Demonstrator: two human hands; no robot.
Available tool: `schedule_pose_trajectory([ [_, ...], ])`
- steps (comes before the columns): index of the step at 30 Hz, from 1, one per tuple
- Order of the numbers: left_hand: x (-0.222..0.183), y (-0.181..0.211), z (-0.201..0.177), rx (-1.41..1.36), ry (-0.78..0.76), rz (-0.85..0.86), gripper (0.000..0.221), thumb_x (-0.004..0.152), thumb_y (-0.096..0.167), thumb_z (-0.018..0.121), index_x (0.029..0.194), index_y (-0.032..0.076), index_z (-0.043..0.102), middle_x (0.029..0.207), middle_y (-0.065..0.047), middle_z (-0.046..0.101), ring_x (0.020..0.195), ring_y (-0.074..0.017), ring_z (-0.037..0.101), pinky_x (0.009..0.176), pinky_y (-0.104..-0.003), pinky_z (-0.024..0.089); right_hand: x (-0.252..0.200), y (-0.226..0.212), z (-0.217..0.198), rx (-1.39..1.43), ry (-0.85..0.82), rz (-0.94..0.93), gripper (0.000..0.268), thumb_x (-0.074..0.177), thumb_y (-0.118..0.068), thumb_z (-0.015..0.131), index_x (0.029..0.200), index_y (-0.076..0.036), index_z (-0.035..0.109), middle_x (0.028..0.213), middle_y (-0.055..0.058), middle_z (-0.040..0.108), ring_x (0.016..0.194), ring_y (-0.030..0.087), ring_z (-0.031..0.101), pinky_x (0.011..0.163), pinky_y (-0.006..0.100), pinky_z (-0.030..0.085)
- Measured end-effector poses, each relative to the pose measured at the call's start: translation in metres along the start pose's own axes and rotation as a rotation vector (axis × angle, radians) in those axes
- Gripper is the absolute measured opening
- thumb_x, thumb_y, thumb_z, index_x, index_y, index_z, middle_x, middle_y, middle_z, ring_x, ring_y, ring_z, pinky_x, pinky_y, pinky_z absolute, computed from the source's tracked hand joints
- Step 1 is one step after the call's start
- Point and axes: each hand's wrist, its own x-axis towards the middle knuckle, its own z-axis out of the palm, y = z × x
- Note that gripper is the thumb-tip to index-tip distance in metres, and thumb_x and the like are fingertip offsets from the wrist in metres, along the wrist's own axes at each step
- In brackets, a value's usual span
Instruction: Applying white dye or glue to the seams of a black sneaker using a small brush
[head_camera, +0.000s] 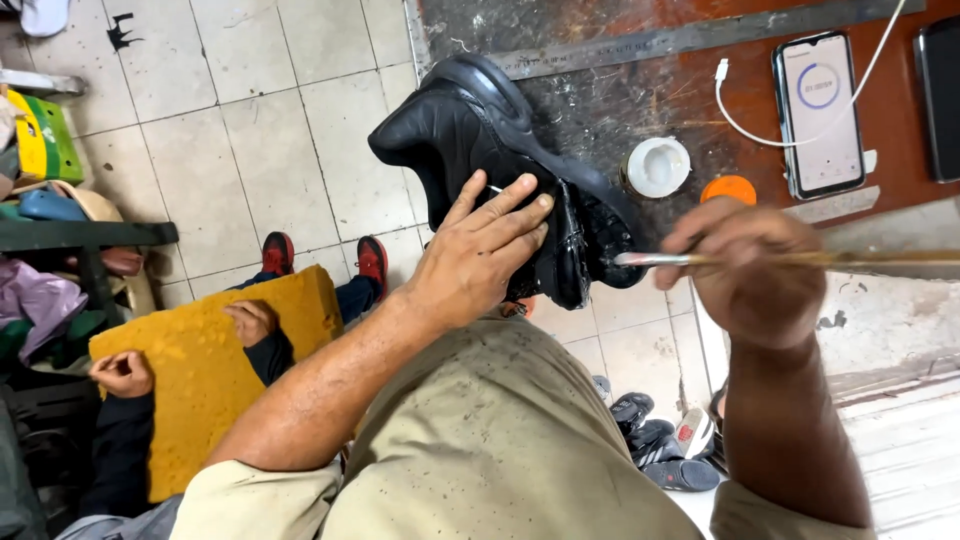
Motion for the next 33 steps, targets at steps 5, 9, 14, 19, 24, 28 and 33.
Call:
schedule_pose_trajectory([
  [5, -0.001, 0.000, -0.001, 0.014, -0.026, -0.004, 0.026, 0.108, 0.006, 0.053, 0.124, 0.004, 0.073, 0.147, -0.011, 0.063, 0.146, -0.0354, 0.048, 0.123, -0.065, 0.024, 0.000, 0.005, 0.018, -0.572, 0.050, 0.022, 0.030, 0.076, 0.011, 0.084, 0.088, -0.004, 0.060, 0.093, 0.024, 0.069, 0.084, 0.026, 0.073, 0.067, 0.029, 0.064],
  [9, -0.001, -0.001, 0.001, 0.022, -0.034, 0.005, 0.027, 0.107, 0.006, 0.052, 0.125, 0.004, 0.073, 0.148, -0.010, 0.062, 0.147, -0.0357, 0.047, 0.123, -0.065, 0.024, 0.007, 0.007, 0.028, -0.665, 0.092, -0.007, 0.026, 0.078, 0.014, 0.082, 0.087, 0.001, 0.061, 0.090, 0.029, 0.070, 0.078, 0.029, 0.074, 0.060, 0.030, 0.062],
  [14, 0.003, 0.005, 0.004, 0.041, 0.064, -0.018, 0.023, 0.108, 0.008, 0.054, 0.118, 0.006, 0.074, 0.142, -0.010, 0.067, 0.143, -0.0321, 0.052, 0.123, -0.061, 0.025, 0.014, 0.009, 0.013, -0.518, -0.125, -0.079, 0.013, 0.081, 0.001, 0.079, 0.083, -0.002, 0.066, 0.088, 0.019, 0.073, 0.069, 0.019, 0.075, 0.057, 0.026, 0.062],
  [19, 0.005, 0.008, 0.003, 0.064, 0.150, -0.022, 0.022, 0.108, 0.013, 0.054, 0.112, 0.007, 0.075, 0.138, -0.009, 0.070, 0.140, -0.0293, 0.057, 0.123, -0.057, 0.027, 0.020, 0.015, 0.007, -0.509, -0.112, -0.113, 0.010, 0.088, 0.001, 0.073, 0.087, 0.002, 0.063, 0.093, 0.022, 0.073, 0.068, 0.020, 0.075, 0.055, 0.028, 0.060],
  [24, 0.005, 0.008, 0.005, 0.060, 0.180, -0.025, 0.023, 0.108, 0.014, 0.055, 0.110, 0.007, 0.076, 0.135, -0.008, 0.072, 0.138, -0.0299, 0.059, 0.123, -0.056, 0.028, 0.008, 0.027, 0.001, -0.497, -0.154, -0.113, 0.007, 0.087, -0.004, 0.075, 0.085, -0.005, 0.069, 0.092, 0.015, 0.076, 0.063, 0.013, 0.070, 0.052, 0.022, 0.055],
  [28, 0.006, 0.008, 0.002, 0.069, 0.185, -0.008, 0.022, 0.109, 0.015, 0.055, 0.110, 0.007, 0.076, 0.134, -0.008, 0.073, 0.137, -0.0303, 0.061, 0.122, -0.056, 0.029, 0.029, 0.022, 0.014, -0.647, 0.003, -0.113, 0.013, 0.086, 0.005, 0.081, 0.089, -0.001, 0.070, 0.098, 0.017, 0.076, 0.069, 0.018, 0.073, 0.051, 0.025, 0.052],
  [33, 0.001, 0.006, 0.006, 0.059, 0.213, -0.011, 0.022, 0.109, 0.016, 0.056, 0.108, 0.007, 0.076, 0.135, -0.008, 0.072, 0.136, -0.0302, 0.061, 0.122, -0.056, 0.030, 0.020, 0.023, 0.021, -0.619, 0.012, -0.137, 0.016, 0.081, 0.008, 0.080, 0.091, -0.004, 0.075, 0.095, 0.017, 0.077, 0.065, 0.020, 0.072, 0.053, 0.028, 0.055],
])
